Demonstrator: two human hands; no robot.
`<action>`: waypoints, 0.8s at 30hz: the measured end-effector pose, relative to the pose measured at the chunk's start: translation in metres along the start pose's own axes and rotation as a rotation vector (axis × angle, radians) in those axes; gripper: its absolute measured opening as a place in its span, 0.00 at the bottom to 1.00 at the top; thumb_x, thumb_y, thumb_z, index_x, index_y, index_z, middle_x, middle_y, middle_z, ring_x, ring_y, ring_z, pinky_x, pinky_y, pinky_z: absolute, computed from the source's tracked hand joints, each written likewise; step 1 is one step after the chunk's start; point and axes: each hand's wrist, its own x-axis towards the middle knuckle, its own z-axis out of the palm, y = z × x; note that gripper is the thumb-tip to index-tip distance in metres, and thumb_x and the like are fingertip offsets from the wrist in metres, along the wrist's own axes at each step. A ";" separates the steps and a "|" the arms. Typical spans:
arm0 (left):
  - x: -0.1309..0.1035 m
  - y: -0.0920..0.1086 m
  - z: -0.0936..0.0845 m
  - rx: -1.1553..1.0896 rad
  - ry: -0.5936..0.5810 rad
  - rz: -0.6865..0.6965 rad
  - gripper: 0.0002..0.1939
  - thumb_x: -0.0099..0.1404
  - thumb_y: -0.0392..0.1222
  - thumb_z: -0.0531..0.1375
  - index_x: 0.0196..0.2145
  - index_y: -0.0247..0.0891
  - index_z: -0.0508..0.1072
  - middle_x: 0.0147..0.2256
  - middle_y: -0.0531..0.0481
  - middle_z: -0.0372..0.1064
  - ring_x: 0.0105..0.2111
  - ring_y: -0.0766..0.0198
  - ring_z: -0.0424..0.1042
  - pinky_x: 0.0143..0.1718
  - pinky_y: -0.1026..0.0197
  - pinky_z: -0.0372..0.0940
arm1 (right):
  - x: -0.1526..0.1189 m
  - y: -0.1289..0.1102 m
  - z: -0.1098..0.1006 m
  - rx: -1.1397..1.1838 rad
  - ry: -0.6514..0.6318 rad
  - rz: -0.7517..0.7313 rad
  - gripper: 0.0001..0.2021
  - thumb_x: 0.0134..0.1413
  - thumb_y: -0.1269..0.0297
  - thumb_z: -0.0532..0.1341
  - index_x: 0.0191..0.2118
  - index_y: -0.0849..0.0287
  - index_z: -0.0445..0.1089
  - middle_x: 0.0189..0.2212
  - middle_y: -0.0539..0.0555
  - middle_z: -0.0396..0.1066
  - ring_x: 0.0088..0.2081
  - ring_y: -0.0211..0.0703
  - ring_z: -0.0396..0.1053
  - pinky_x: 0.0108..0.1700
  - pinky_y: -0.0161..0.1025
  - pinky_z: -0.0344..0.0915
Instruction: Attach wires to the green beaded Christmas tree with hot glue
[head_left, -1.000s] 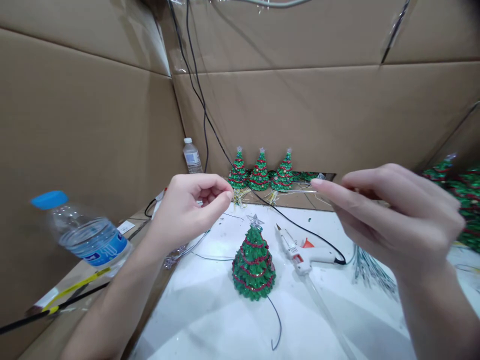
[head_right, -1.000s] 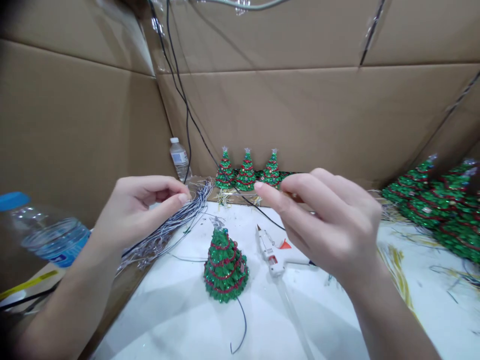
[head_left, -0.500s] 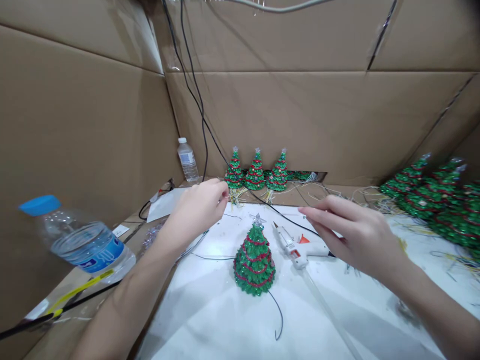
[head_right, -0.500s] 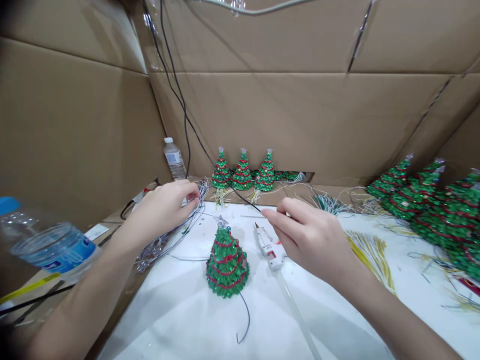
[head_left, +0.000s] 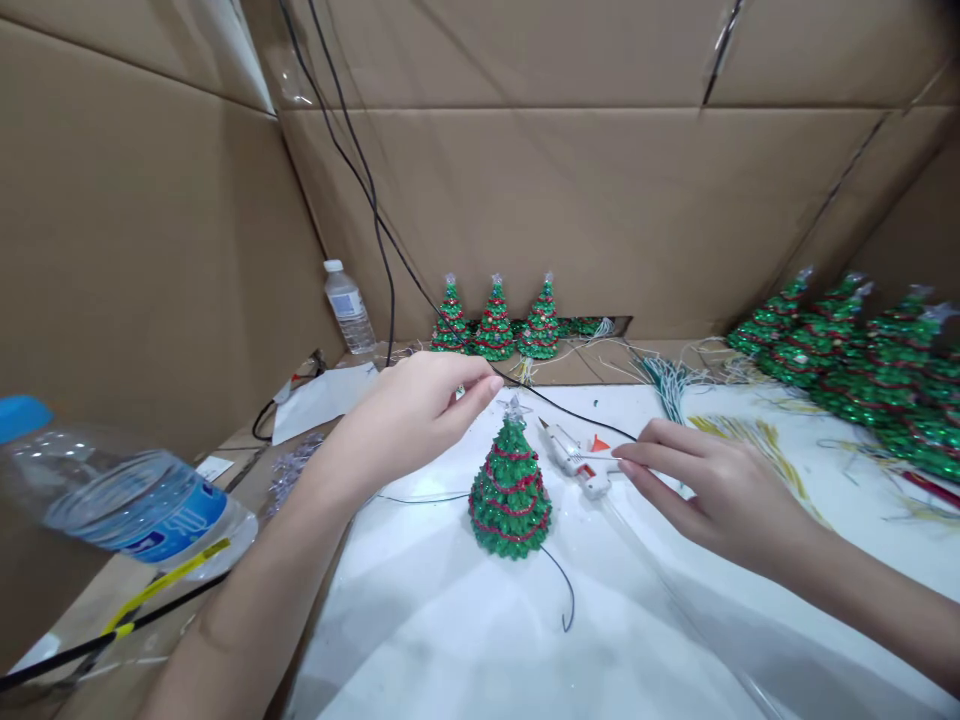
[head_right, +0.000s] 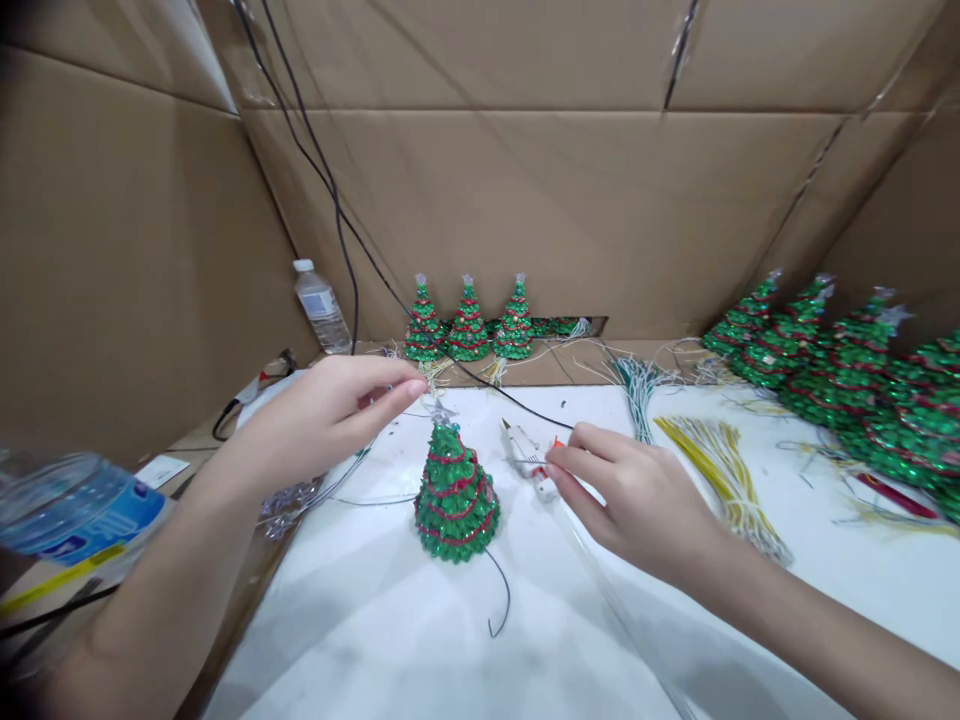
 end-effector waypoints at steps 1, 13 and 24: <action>0.000 0.002 0.001 -0.004 0.019 0.009 0.17 0.69 0.49 0.49 0.30 0.40 0.71 0.25 0.56 0.68 0.25 0.67 0.63 0.26 0.64 0.52 | 0.004 -0.005 0.001 0.011 0.015 0.013 0.12 0.63 0.65 0.53 0.36 0.58 0.74 0.28 0.51 0.71 0.26 0.35 0.68 0.27 0.33 0.58; 0.004 0.007 0.012 0.004 0.147 0.087 0.17 0.64 0.48 0.56 0.20 0.38 0.67 0.18 0.57 0.62 0.19 0.69 0.58 0.23 0.64 0.51 | 0.024 -0.030 0.016 -0.026 0.157 0.005 0.12 0.62 0.65 0.56 0.31 0.59 0.74 0.24 0.50 0.71 0.26 0.34 0.68 0.27 0.33 0.57; 0.005 0.007 0.014 0.044 0.168 0.111 0.19 0.64 0.45 0.56 0.18 0.38 0.61 0.15 0.58 0.52 0.17 0.71 0.52 0.20 0.65 0.48 | 0.026 -0.028 0.021 -0.016 0.140 0.001 0.13 0.62 0.64 0.55 0.31 0.58 0.74 0.23 0.49 0.70 0.24 0.33 0.66 0.25 0.34 0.53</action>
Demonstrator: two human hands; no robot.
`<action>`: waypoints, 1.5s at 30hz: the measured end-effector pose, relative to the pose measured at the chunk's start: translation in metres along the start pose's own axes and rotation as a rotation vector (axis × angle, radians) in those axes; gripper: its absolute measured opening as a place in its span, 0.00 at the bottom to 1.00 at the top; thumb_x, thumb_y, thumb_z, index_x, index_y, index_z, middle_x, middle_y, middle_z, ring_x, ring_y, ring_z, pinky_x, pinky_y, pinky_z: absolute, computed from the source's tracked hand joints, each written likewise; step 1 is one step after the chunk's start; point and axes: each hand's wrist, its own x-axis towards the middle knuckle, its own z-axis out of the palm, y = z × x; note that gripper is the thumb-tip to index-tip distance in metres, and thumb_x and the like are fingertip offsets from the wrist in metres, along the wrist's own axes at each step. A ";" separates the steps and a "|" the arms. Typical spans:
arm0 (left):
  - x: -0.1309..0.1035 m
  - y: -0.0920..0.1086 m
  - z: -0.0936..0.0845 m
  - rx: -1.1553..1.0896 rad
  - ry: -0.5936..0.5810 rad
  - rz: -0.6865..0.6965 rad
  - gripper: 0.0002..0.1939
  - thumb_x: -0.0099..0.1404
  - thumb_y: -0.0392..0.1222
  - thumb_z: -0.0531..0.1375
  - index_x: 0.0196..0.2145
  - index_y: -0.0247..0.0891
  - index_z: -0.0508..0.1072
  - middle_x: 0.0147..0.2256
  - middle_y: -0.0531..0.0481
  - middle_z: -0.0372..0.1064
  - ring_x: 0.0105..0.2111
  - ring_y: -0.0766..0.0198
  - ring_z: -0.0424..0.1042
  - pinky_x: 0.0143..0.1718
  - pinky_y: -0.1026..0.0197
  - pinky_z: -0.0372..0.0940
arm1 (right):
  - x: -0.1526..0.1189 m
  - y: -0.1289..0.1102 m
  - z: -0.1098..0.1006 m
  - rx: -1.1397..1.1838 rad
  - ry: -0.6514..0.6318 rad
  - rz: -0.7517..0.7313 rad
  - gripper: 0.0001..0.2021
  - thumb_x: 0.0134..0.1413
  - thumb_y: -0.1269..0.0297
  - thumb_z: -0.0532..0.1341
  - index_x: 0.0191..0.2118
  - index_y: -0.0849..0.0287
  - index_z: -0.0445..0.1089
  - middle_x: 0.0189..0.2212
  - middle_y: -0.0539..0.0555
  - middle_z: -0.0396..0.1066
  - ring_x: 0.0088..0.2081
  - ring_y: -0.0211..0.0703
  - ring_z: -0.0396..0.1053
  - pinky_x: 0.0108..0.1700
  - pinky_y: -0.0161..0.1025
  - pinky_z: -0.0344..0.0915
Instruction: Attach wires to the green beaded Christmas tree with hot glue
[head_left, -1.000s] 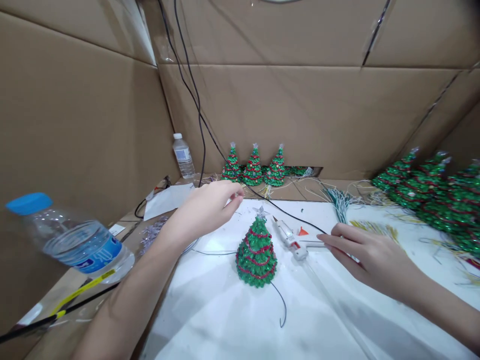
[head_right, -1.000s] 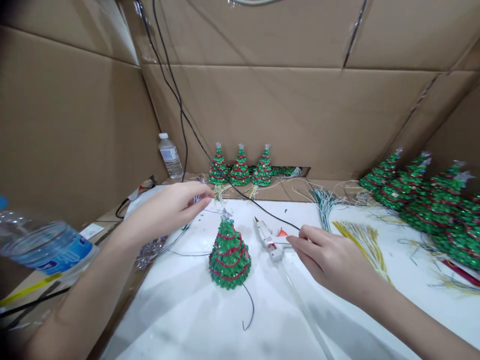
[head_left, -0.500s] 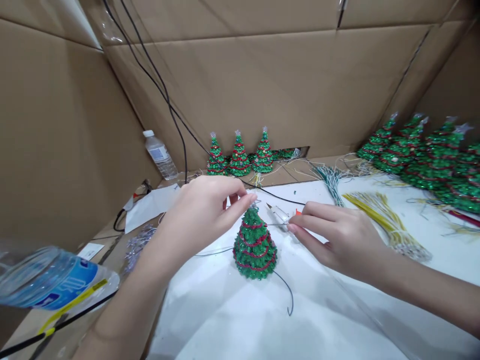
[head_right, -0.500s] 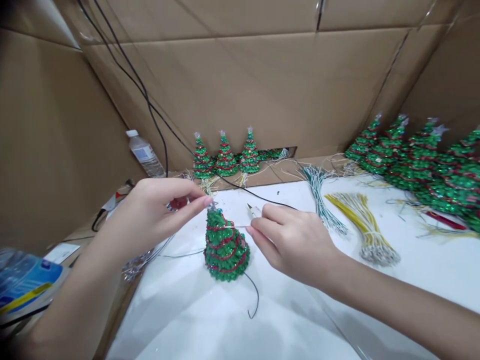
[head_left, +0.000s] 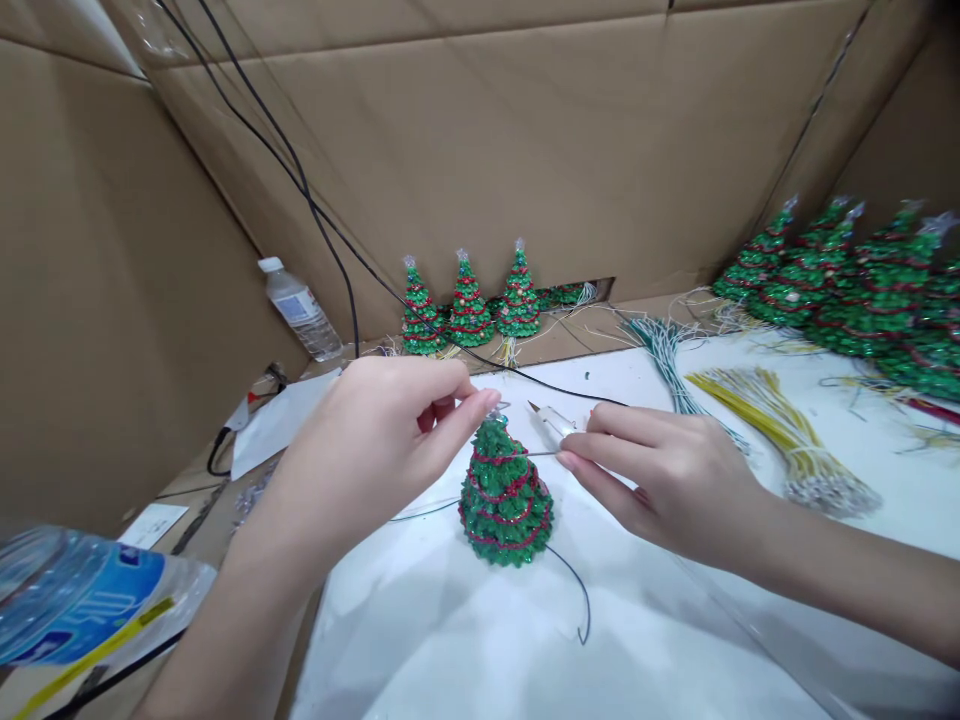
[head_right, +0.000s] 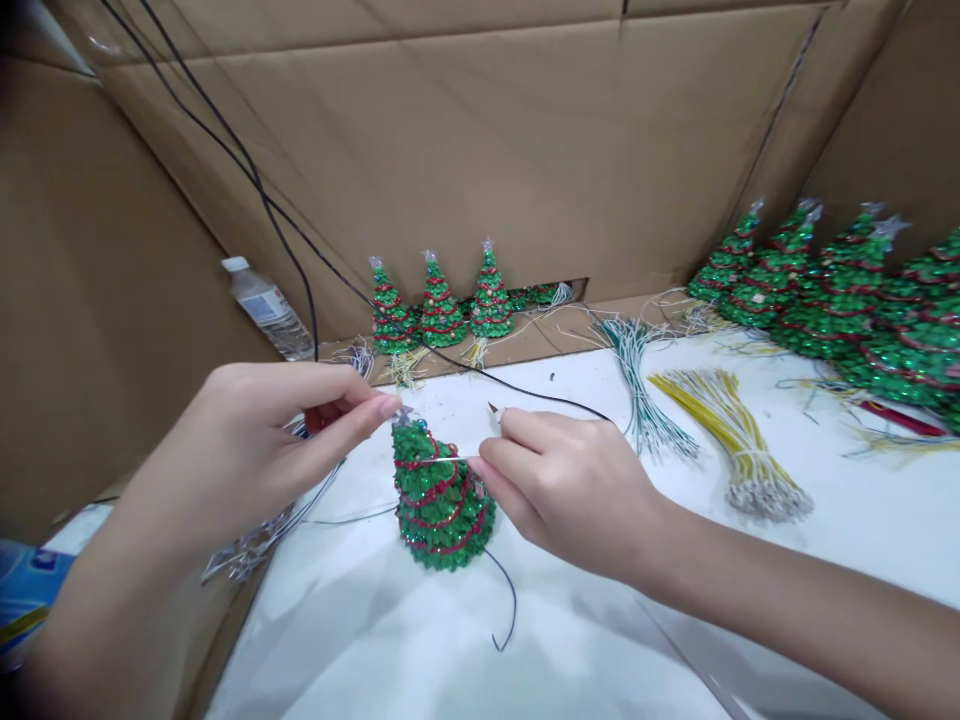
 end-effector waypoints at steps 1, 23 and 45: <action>0.000 0.000 0.000 0.001 0.002 0.002 0.19 0.64 0.45 0.56 0.17 0.38 0.60 0.15 0.58 0.51 0.17 0.71 0.51 0.20 0.65 0.48 | 0.000 0.000 0.000 -0.002 -0.001 -0.002 0.13 0.62 0.64 0.55 0.31 0.58 0.74 0.23 0.49 0.70 0.24 0.33 0.66 0.25 0.34 0.53; 0.000 0.000 0.002 0.039 0.019 0.042 0.19 0.64 0.46 0.54 0.18 0.38 0.60 0.15 0.57 0.52 0.16 0.71 0.53 0.20 0.65 0.48 | 0.015 0.011 -0.002 0.328 -0.282 0.183 0.14 0.60 0.65 0.56 0.26 0.57 0.75 0.21 0.49 0.68 0.23 0.33 0.62 0.27 0.33 0.53; -0.002 -0.001 0.001 0.071 -0.017 0.033 0.17 0.66 0.47 0.53 0.21 0.39 0.66 0.16 0.57 0.57 0.18 0.68 0.55 0.22 0.64 0.47 | -0.079 0.049 -0.011 -0.004 -0.553 0.435 0.12 0.56 0.72 0.53 0.32 0.55 0.75 0.28 0.51 0.71 0.23 0.37 0.68 0.26 0.35 0.57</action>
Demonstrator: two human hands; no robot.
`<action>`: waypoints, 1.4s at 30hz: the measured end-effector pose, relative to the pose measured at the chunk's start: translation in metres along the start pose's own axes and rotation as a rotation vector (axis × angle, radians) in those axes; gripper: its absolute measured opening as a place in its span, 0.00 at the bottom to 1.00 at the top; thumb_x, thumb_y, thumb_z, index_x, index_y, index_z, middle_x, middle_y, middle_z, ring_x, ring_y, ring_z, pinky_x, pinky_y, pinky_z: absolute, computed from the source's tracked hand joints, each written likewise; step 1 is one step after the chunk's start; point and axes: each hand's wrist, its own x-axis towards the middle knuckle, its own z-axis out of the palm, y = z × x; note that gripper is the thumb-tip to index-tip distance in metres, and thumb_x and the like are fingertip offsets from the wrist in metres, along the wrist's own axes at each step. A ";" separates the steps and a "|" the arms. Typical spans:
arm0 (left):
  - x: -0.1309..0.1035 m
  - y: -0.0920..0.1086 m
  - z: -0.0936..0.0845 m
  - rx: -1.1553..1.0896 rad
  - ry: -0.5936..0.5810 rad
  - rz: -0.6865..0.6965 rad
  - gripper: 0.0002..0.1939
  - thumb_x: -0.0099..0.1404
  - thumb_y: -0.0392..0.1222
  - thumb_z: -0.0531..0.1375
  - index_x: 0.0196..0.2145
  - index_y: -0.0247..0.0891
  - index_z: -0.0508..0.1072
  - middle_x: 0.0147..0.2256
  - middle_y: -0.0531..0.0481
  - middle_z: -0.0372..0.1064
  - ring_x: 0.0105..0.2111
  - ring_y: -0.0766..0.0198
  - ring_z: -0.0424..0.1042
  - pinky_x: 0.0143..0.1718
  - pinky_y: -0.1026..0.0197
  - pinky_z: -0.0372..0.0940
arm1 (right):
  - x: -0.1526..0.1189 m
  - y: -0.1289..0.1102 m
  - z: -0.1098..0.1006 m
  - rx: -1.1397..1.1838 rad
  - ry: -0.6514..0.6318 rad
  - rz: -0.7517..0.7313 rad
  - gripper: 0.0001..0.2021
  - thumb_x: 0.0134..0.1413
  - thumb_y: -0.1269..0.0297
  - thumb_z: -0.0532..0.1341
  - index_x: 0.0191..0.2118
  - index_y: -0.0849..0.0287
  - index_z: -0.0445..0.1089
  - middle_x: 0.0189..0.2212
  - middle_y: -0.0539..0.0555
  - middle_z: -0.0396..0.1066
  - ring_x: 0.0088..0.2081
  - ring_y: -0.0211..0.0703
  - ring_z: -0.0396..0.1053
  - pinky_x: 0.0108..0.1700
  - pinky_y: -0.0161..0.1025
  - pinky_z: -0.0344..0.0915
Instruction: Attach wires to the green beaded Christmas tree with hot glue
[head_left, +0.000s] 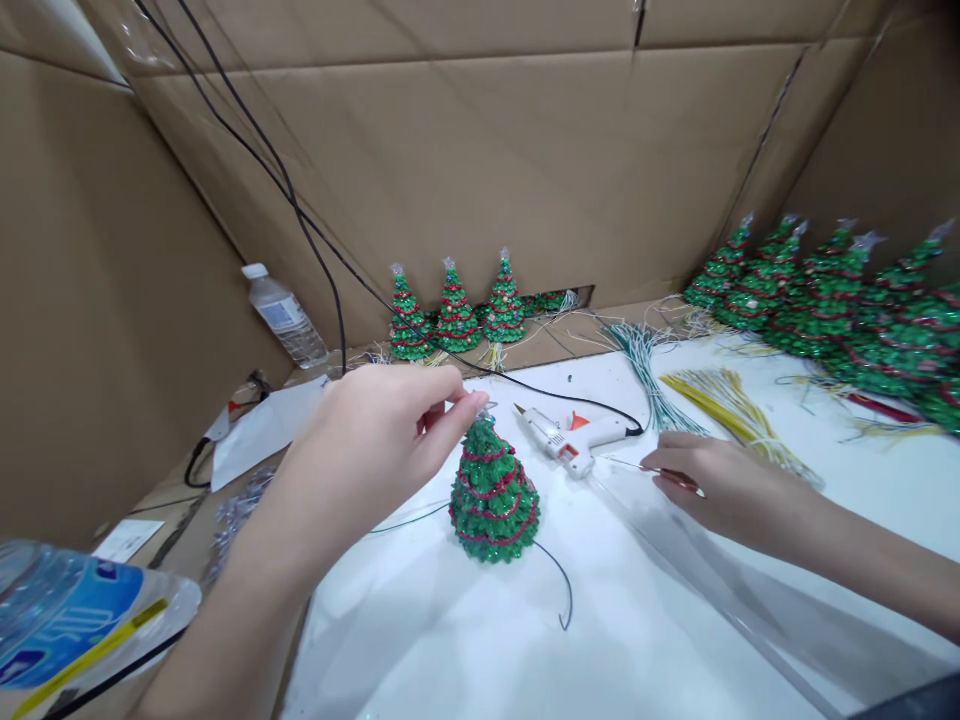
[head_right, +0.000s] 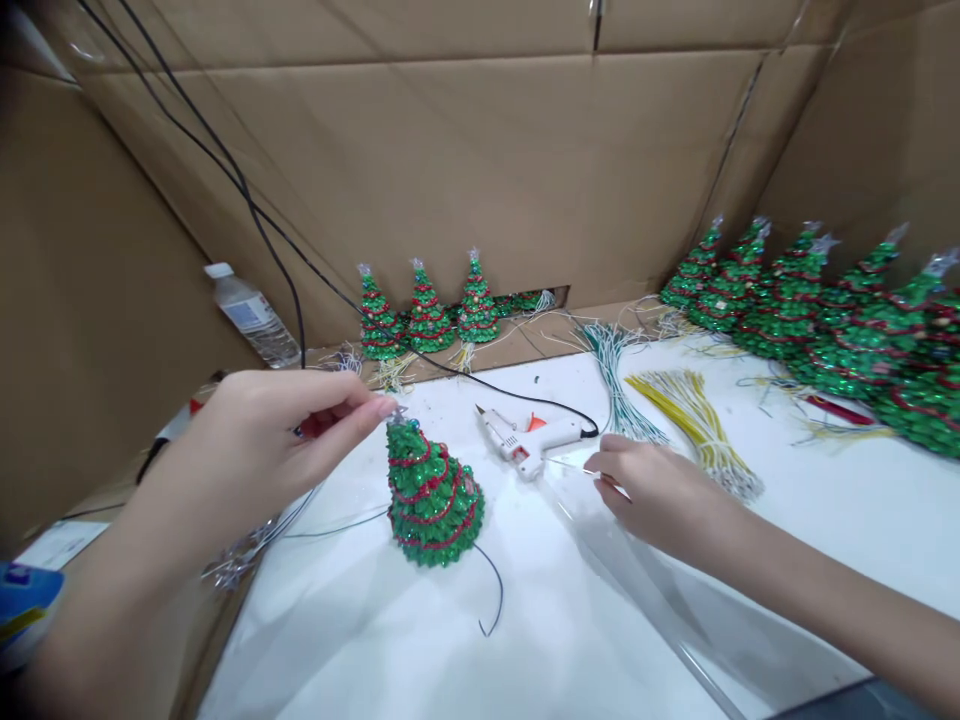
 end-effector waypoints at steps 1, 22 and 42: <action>0.000 0.000 0.001 0.003 0.002 0.001 0.17 0.66 0.47 0.53 0.21 0.40 0.67 0.16 0.56 0.57 0.19 0.68 0.55 0.22 0.64 0.47 | -0.004 0.004 0.003 -0.003 -0.044 0.045 0.12 0.55 0.72 0.54 0.32 0.55 0.75 0.28 0.51 0.72 0.24 0.38 0.69 0.26 0.35 0.57; 0.000 -0.002 0.001 0.009 0.005 0.002 0.18 0.66 0.48 0.54 0.21 0.39 0.67 0.17 0.56 0.57 0.19 0.69 0.55 0.23 0.64 0.47 | 0.021 0.022 0.003 0.066 -0.437 0.200 0.14 0.42 0.71 0.59 0.38 0.55 0.75 0.27 0.50 0.75 0.29 0.42 0.70 0.28 0.34 0.58; -0.001 0.003 -0.002 -0.039 -0.016 -0.060 0.20 0.66 0.47 0.54 0.19 0.37 0.59 0.17 0.56 0.55 0.20 0.70 0.51 0.23 0.65 0.44 | 0.083 0.034 0.044 -0.085 -0.078 -0.364 0.29 0.41 0.80 0.54 0.53 0.56 0.65 0.44 0.57 0.69 0.47 0.50 0.66 0.48 0.45 0.60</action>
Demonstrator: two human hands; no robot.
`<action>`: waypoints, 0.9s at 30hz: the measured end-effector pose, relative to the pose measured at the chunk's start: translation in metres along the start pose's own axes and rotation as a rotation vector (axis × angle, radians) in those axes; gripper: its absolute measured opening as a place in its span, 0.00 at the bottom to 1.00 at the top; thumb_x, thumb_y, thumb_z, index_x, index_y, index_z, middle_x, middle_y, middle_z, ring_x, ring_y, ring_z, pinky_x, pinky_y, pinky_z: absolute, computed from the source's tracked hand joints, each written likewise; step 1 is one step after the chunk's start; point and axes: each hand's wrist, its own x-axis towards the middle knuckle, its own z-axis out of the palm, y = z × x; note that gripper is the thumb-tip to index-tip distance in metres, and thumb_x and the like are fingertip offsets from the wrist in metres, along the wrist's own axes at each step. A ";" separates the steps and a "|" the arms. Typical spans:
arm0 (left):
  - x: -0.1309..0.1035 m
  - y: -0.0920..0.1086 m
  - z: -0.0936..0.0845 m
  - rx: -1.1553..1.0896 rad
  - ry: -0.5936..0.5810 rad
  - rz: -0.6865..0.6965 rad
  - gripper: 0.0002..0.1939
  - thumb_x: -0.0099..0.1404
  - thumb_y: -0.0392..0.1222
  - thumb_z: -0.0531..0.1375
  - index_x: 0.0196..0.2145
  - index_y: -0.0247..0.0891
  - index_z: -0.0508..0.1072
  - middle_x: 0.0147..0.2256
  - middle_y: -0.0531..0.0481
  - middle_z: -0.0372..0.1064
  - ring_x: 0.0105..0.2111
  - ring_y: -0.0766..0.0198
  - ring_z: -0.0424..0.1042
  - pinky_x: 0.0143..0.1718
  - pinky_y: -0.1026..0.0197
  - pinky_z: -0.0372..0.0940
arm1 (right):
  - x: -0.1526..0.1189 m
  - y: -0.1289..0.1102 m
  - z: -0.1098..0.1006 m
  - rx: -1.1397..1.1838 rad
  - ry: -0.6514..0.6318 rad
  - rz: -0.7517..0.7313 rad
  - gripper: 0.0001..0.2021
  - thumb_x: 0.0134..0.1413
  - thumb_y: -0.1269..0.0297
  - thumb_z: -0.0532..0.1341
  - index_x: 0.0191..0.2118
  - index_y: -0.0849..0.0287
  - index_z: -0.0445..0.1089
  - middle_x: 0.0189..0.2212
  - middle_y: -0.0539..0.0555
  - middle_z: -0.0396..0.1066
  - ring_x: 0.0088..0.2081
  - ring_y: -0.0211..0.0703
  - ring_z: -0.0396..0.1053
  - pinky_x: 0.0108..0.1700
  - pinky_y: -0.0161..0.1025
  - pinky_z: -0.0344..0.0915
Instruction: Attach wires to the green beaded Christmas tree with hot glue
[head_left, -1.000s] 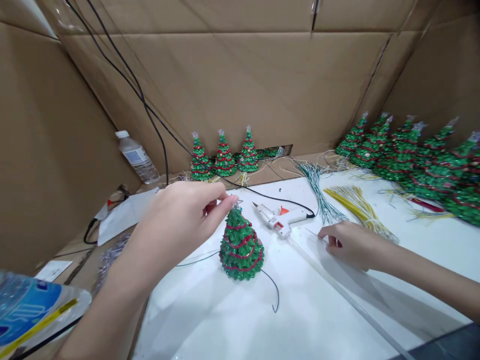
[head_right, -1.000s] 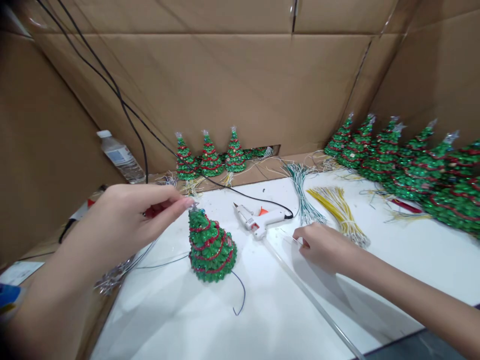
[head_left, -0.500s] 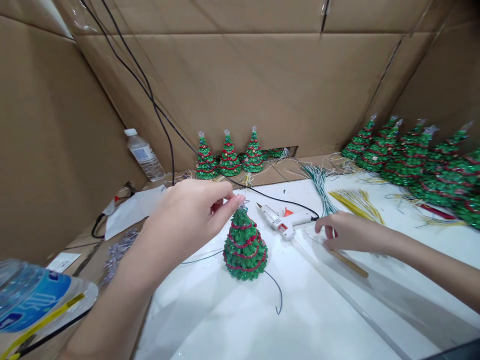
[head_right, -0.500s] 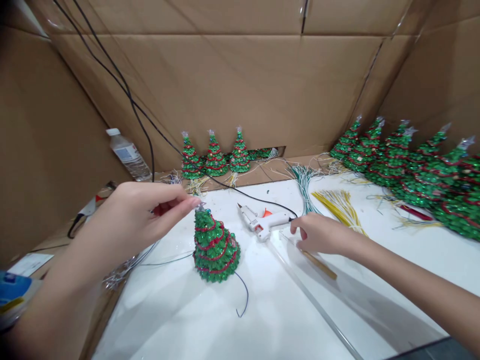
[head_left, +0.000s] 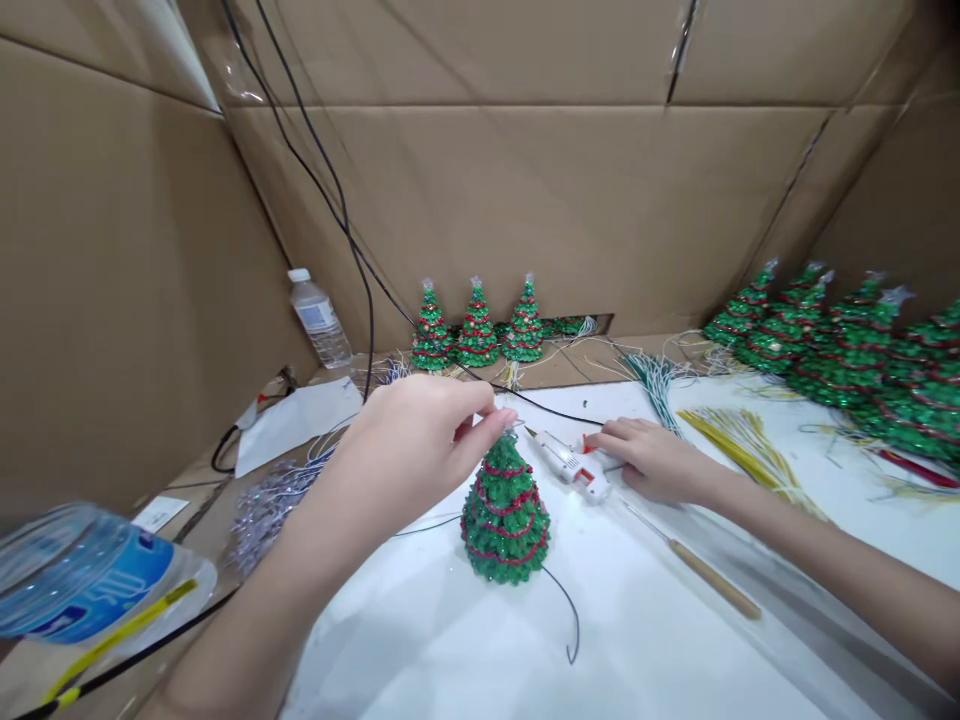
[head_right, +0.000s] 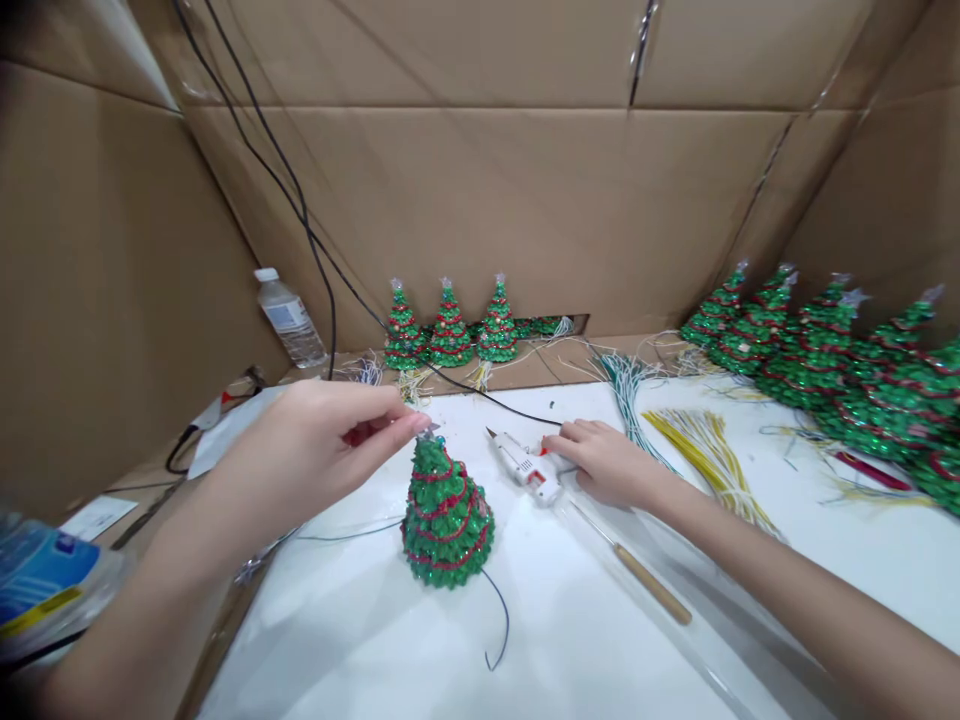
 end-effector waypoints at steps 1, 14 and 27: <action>0.000 0.001 0.000 0.001 0.003 -0.002 0.20 0.66 0.47 0.54 0.19 0.36 0.59 0.17 0.56 0.55 0.20 0.70 0.51 0.23 0.65 0.43 | 0.000 -0.001 0.001 -0.010 0.014 -0.010 0.28 0.43 0.80 0.53 0.52 0.56 0.65 0.43 0.58 0.69 0.46 0.50 0.66 0.48 0.45 0.60; 0.000 0.001 0.000 -0.009 -0.012 0.022 0.19 0.66 0.43 0.54 0.19 0.36 0.58 0.17 0.57 0.53 0.19 0.71 0.51 0.22 0.66 0.45 | -0.006 -0.011 0.001 0.024 0.351 0.148 0.05 0.56 0.68 0.54 0.37 0.58 0.66 0.34 0.56 0.70 0.37 0.46 0.68 0.39 0.40 0.62; -0.003 -0.001 0.000 0.003 -0.024 0.014 0.18 0.67 0.45 0.54 0.21 0.37 0.64 0.19 0.54 0.62 0.20 0.69 0.58 0.23 0.66 0.50 | -0.020 -0.039 -0.015 0.115 0.482 0.350 0.08 0.55 0.59 0.57 0.28 0.54 0.62 0.20 0.46 0.67 0.22 0.37 0.65 0.26 0.32 0.58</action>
